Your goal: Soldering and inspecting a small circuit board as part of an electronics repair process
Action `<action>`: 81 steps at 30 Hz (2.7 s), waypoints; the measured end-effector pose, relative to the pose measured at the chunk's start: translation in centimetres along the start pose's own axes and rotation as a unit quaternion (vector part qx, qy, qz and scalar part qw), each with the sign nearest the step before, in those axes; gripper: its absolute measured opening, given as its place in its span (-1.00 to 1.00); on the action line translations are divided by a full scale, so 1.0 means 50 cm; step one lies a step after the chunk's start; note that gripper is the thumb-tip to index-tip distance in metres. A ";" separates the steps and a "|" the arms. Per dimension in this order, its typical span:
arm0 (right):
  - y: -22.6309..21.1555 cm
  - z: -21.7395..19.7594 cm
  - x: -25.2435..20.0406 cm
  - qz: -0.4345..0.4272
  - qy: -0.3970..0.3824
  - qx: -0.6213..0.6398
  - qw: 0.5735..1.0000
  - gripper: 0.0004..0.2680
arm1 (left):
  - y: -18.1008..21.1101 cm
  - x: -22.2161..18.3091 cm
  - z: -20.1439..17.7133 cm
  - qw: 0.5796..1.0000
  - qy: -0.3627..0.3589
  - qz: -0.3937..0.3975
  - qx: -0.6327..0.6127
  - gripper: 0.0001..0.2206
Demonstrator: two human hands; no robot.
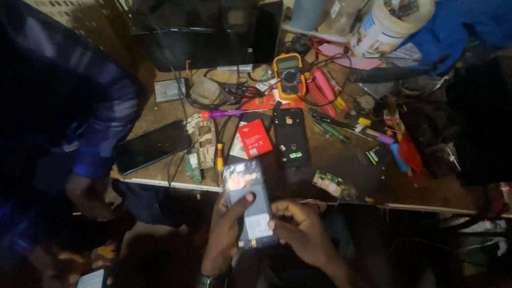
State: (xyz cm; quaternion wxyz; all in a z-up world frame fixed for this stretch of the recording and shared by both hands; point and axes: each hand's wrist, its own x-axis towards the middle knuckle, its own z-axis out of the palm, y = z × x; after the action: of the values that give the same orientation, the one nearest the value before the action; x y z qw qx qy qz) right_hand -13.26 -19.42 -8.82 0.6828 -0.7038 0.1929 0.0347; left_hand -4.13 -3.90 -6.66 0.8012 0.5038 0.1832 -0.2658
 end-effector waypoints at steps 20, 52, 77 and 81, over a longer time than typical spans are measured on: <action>0.082 -0.291 0.077 -0.164 0.098 -0.553 0.811 -0.56 | -0.207 0.004 -0.036 0.988 -0.139 -0.060 -0.019 -0.58; 0.056 -0.133 -0.049 -0.115 -0.147 0.288 0.939 -0.35 | -0.184 -0.016 -0.082 0.936 -0.318 -0.118 -0.089 -0.60; 0.118 -0.329 -0.069 -0.036 -0.065 -0.466 0.881 -0.51 | -0.146 -0.027 -0.058 0.932 -0.347 -0.054 0.093 -0.63; 0.130 -0.400 -0.108 -0.064 0.076 -0.468 0.878 -0.49 | -0.184 -0.007 -0.076 0.960 -0.237 -0.130 0.070 -0.51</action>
State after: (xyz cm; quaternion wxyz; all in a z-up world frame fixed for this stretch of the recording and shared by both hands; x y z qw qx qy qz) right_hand -24.62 -37.62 -11.99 0.2584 -0.9524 0.1600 0.0240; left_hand -10.13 -3.62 -14.63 0.7427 0.4531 0.0325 -0.4921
